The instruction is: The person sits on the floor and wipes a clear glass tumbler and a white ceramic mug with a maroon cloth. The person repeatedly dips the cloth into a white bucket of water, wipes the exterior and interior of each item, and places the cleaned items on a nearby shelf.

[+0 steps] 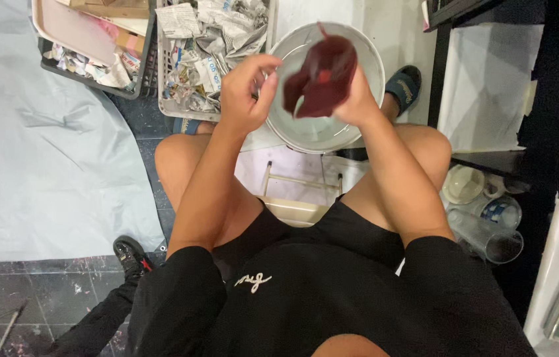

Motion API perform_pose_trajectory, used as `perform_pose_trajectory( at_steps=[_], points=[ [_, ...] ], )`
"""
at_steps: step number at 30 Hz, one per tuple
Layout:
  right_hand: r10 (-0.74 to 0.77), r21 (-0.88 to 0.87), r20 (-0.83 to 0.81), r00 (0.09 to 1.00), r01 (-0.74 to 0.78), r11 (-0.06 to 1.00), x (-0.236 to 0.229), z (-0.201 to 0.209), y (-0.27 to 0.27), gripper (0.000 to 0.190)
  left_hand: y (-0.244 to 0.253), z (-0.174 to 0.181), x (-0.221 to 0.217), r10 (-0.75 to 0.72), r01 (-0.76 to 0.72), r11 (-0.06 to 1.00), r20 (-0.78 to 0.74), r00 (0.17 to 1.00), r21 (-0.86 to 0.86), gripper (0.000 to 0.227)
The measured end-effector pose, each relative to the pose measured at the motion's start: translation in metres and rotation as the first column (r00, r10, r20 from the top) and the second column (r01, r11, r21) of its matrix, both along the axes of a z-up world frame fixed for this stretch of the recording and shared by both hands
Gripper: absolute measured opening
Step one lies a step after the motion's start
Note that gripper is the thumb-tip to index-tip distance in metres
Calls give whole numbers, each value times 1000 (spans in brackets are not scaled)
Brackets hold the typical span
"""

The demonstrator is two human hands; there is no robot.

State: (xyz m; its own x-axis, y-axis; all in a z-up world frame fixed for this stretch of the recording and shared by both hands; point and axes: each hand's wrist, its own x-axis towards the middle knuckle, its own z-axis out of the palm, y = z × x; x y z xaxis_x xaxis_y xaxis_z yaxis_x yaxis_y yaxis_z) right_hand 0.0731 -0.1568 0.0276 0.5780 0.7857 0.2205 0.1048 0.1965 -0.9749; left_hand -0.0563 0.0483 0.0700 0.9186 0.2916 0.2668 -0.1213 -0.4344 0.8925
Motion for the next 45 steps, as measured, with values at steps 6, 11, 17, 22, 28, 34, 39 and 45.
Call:
perform_pose_trajectory(
  at_steps=[6, 11, 17, 22, 28, 34, 39, 45],
  points=[
    [75, -279, 490, 869, 75, 957, -14, 14, 7, 48, 0, 14, 3, -166, 77, 922, 209, 964, 379, 69],
    [281, -436, 324, 904, -120, 892, -9, 12, 11, 39, 1, 2, 8, -288, 201, 839, 100, 953, 506, 47],
    [146, -434, 457, 877, 77, 897, -19, 4, 10, 42, -6, -16, 9, -178, 134, 905, 73, 981, 403, 40],
    [26, -379, 651, 759, 295, 877, -21, -10, 11, 42, -24, -33, 12, 51, 1, 960, -178, 983, 279, 43],
    [-104, -133, 885, 454, 461, 877, -12, -13, 19, 43, -35, -42, 21, 262, -187, 955, -352, 899, 232, 41],
    [-24, -305, 703, 711, 332, 893, -7, 17, 18, 32, -21, -24, 9, 183, -148, 974, -211, 960, 171, 37],
    [143, -421, 418, 897, 52, 905, 3, 34, 15, 23, -13, -20, 11, 93, -74, 987, -132, 987, 143, 34],
    [225, -325, -67, 972, -234, 916, 27, 5, -9, 27, 1, -35, 6, 30, -65, 976, 169, 985, 210, 46]
  ],
)
